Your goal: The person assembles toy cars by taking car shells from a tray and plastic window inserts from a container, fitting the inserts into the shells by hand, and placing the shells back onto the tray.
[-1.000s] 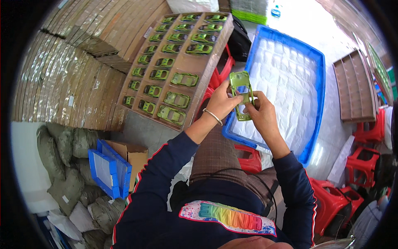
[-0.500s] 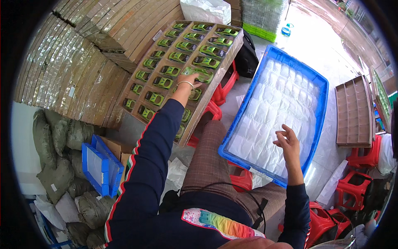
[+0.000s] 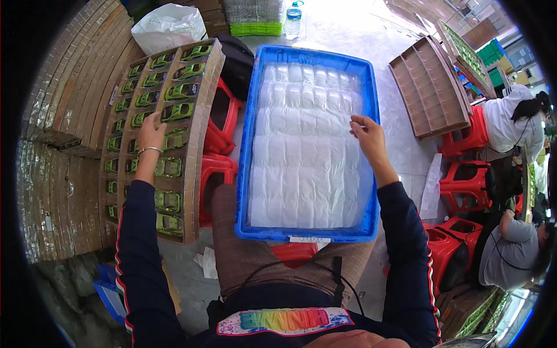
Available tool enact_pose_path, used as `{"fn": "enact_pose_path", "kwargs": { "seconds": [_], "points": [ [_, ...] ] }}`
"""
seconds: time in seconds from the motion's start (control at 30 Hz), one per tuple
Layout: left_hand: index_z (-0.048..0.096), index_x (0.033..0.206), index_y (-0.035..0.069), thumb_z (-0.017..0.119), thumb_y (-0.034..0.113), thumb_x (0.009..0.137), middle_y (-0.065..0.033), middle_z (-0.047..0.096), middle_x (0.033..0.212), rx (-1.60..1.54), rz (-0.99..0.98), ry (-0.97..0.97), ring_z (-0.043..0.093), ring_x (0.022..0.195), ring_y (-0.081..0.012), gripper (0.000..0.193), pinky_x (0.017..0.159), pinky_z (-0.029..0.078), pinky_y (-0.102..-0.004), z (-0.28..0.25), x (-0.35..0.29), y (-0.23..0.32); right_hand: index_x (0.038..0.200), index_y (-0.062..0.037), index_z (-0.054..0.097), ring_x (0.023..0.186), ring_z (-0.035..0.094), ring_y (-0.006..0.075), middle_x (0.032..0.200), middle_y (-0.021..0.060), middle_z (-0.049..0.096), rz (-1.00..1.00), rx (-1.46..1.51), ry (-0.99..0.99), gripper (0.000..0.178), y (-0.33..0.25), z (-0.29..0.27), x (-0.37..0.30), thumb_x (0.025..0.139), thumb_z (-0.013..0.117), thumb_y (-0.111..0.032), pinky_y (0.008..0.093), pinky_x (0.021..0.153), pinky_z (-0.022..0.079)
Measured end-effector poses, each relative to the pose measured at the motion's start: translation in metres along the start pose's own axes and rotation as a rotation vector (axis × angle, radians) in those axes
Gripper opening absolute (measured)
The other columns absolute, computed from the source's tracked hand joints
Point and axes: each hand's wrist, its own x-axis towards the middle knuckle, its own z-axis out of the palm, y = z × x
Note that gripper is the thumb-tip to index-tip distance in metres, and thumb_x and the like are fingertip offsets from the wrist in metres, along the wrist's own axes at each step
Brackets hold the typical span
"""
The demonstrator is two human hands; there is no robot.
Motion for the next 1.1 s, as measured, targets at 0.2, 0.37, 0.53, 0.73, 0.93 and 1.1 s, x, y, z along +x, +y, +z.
{"fn": "enact_pose_path", "kwargs": {
  "seconds": [0.2,0.37,0.53,0.73,0.93,1.1],
  "points": [
    [0.052,0.128,0.012,0.069,0.011,0.078,-0.0074,0.054,0.127,0.253,0.319,-0.109,0.051,0.116,-0.0296,0.053,0.099,0.042,-0.0422,0.030,0.024,0.021,0.103,-0.0008,0.068,0.087,0.067,0.0288,0.094,0.0152,0.069,-0.043,-0.423,0.089,0.028,0.011,0.007,0.067,0.080,0.067,-0.017,0.0362,0.077,0.051],
    [0.052,0.129,0.014,0.073,0.011,0.073,-0.0085,0.051,0.126,0.301,0.308,-0.216,0.051,0.117,-0.0304,0.059,0.099,0.041,-0.0426,0.019,0.036,0.031,0.110,-0.0025,0.063,0.100,0.062,0.0353,0.113,0.0180,0.059,-0.030,-0.780,0.054,0.042,0.010,0.029,0.089,0.076,0.071,-0.026,0.0423,0.083,0.051],
    [0.056,0.124,0.011,0.079,0.016,0.064,-0.0119,0.053,0.120,0.298,0.496,-0.064,0.050,0.116,-0.0303,0.064,0.094,0.043,-0.0418,0.012,0.036,0.009,0.114,-0.0048,0.059,0.108,0.058,0.0367,0.121,0.0201,0.055,0.174,-0.885,-0.050,0.057,0.013,0.039,0.106,0.069,0.076,-0.036,0.0459,0.089,0.050],
    [0.056,0.115,0.013,0.080,0.012,0.063,-0.0084,0.053,0.115,0.177,0.537,0.138,0.050,0.112,-0.0296,0.057,0.094,0.042,-0.0427,0.019,0.024,0.018,0.102,0.0007,0.064,0.093,0.059,0.0308,0.100,0.0179,0.061,-0.122,-0.783,0.224,0.047,0.037,0.031,0.085,0.067,0.082,-0.024,0.0383,0.082,0.048],
    [0.054,0.114,0.010,0.080,0.020,0.065,-0.0118,0.059,0.116,0.014,0.418,0.179,0.056,0.108,-0.0300,0.056,0.093,0.042,-0.0414,0.002,0.012,0.009,0.095,-0.0007,0.062,0.086,0.062,0.0214,0.093,0.0111,0.065,-0.186,-0.280,0.294,0.021,0.032,0.032,0.077,0.079,0.072,-0.010,0.0309,0.080,0.048],
    [0.045,0.131,0.007,0.073,0.012,0.076,-0.0138,0.059,0.117,-0.754,0.184,0.321,0.059,0.105,-0.0233,0.063,0.089,0.049,-0.0340,0.001,-0.020,0.009,0.099,-0.0025,0.061,0.077,0.064,0.0143,0.090,0.0062,0.065,-0.103,0.332,0.219,0.012,-0.015,0.041,0.038,0.089,0.064,-0.010,0.0265,0.075,0.051]
  ]
}}
